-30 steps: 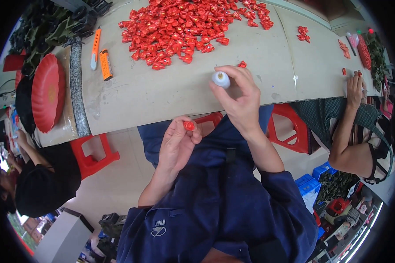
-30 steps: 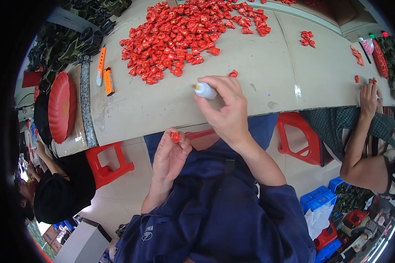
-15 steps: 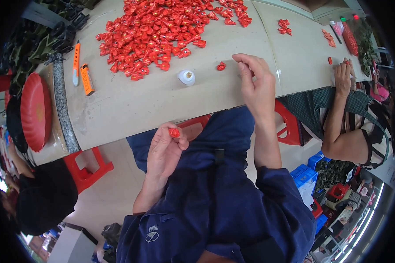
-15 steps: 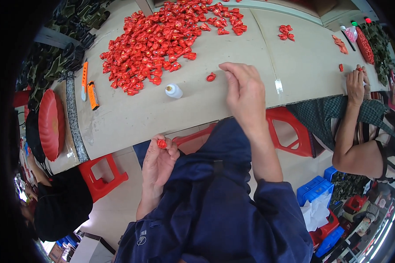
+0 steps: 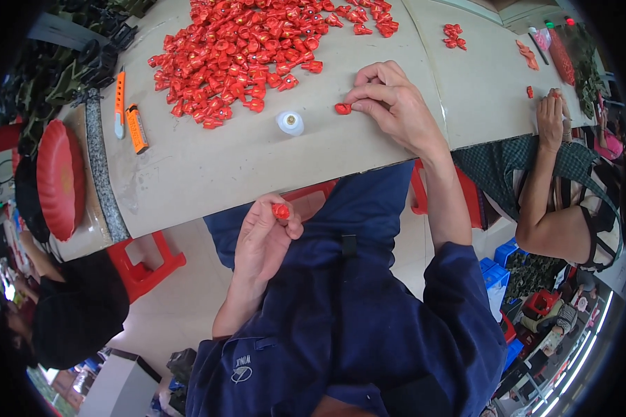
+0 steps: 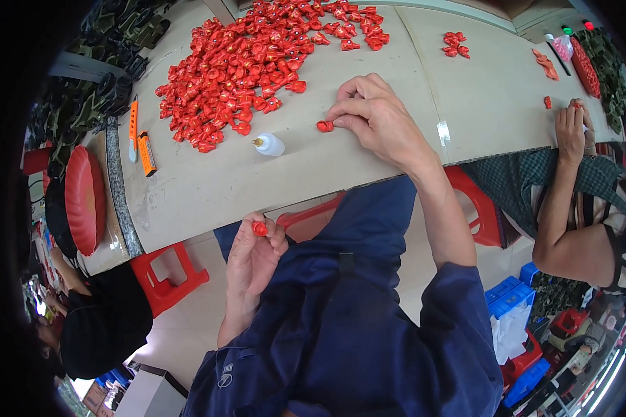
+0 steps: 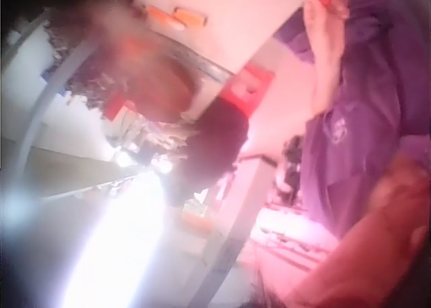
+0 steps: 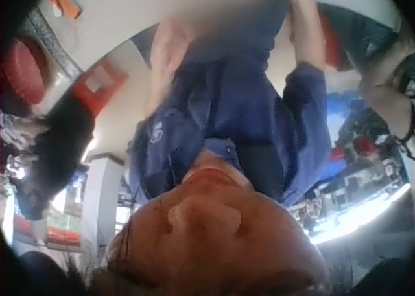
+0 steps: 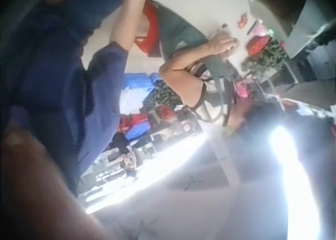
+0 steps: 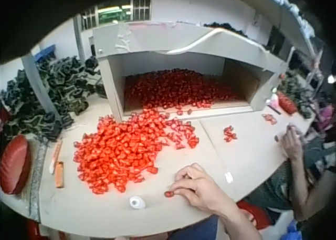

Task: The person applies glue from a bottle to small red and yellow plastic toy components, then assembles them by hand at a factory assembly table.

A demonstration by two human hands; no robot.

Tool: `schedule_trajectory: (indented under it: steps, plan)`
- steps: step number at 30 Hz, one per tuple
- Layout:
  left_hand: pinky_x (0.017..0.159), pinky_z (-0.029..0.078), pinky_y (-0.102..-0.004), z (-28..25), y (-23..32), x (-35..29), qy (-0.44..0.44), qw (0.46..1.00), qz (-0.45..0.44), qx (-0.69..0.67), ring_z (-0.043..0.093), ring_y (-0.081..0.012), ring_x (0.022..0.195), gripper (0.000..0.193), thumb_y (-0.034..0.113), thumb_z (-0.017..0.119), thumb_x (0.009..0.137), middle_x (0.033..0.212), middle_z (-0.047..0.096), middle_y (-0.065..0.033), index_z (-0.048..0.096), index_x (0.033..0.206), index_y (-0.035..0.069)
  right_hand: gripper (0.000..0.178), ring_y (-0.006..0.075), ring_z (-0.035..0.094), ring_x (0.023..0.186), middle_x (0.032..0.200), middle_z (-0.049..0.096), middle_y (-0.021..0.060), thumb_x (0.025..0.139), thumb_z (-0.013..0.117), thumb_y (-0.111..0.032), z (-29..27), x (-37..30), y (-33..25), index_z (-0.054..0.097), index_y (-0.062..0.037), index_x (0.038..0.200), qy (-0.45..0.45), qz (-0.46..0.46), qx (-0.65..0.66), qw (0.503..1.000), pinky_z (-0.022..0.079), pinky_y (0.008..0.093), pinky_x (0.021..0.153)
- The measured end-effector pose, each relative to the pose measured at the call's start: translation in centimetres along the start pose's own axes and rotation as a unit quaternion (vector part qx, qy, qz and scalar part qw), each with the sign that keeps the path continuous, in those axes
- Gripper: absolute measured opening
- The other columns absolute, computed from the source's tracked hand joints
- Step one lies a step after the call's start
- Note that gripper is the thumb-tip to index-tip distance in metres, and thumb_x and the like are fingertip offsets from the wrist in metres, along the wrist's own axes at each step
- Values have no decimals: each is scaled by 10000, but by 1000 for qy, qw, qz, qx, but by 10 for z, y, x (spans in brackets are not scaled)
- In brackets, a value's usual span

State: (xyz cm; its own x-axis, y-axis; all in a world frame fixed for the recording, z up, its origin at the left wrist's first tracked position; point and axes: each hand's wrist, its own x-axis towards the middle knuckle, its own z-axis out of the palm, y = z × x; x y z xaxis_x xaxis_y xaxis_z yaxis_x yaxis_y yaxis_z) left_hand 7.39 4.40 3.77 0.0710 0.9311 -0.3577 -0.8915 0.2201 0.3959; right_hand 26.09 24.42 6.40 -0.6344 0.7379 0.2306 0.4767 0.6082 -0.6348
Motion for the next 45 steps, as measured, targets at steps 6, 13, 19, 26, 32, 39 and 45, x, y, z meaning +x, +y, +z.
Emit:
schedule_trajectory:
  steps: [6, 13, 19, 26, 32, 39, 45]
  plan:
    - [620, 383, -263, 1, 1, 1, -5, 1000, 1, 15, 483, -141, 705, 246, 280, 469, 892, 810, 526, -68, 511, 954, 45, 121, 203, 477, 823, 846, 548, 31, 715, 633, -96, 4, -7, -2, 642, -66, 832, 35, 32, 28, 999, 409, 292, 727]
    - [617, 384, -262, 1, 0, 1, -6, 1000, -1, 17, 483, -138, 704, 250, 282, 461, 896, 799, 526, -67, 511, 951, 44, 180, 208, 464, 881, 860, 549, 37, 691, 663, -124, 5, -6, -6, 636, -74, 862, -6, 41, 15, 999, 352, 317, 811]
    - [608, 387, -261, 3, 1, 0, -4, 999, 8, 34, 487, -138, 697, 243, 271, 448, 903, 796, 525, -65, 513, 940, 40, 156, 206, 455, 909, 895, 531, 42, 712, 658, -145, 11, -15, -16, 633, -82, 853, 30, 75, -18, 997, 312, 317, 799]
    - [639, 420, -253, 8, 2, -1, 7, 993, 48, 105, 523, -136, 708, 224, 233, 440, 913, 804, 552, -72, 517, 950, 25, 161, 217, 456, 897, 906, 520, 56, 757, 614, -137, 6, -36, -49, 559, -52, 882, 7, 63, 66, 996, 310, 320, 794]
    - [635, 432, -251, 8, 0, 1, 27, 988, 53, 144, 540, -129, 704, 217, 209, 447, 913, 798, 567, -73, 523, 962, 12, 100, 217, 456, 839, 819, 497, 53, 808, 559, -140, 8, -49, -78, 519, -50, 831, -117, 45, 146, 981, 313, 319, 766]
    - [625, 444, -242, 9, -2, 0, 49, 984, 43, 168, 550, -118, 695, 211, 184, 470, 903, 797, 580, -78, 534, 963, -7, 117, 214, 459, 810, 766, 495, 62, 805, 562, -144, 14, -48, -89, 542, -31, 784, -187, 16, 128, 974, 310, 318, 723]
    - [627, 454, -234, 3, -3, -2, 38, 977, 42, 203, 561, -117, 699, 203, 148, 498, 888, 822, 597, -90, 539, 997, -18, 106, 199, 463, 799, 772, 507, 46, 793, 586, -138, 17, -47, -92, 546, -40, 779, -202, 27, 87, 975, 306, 305, 742]
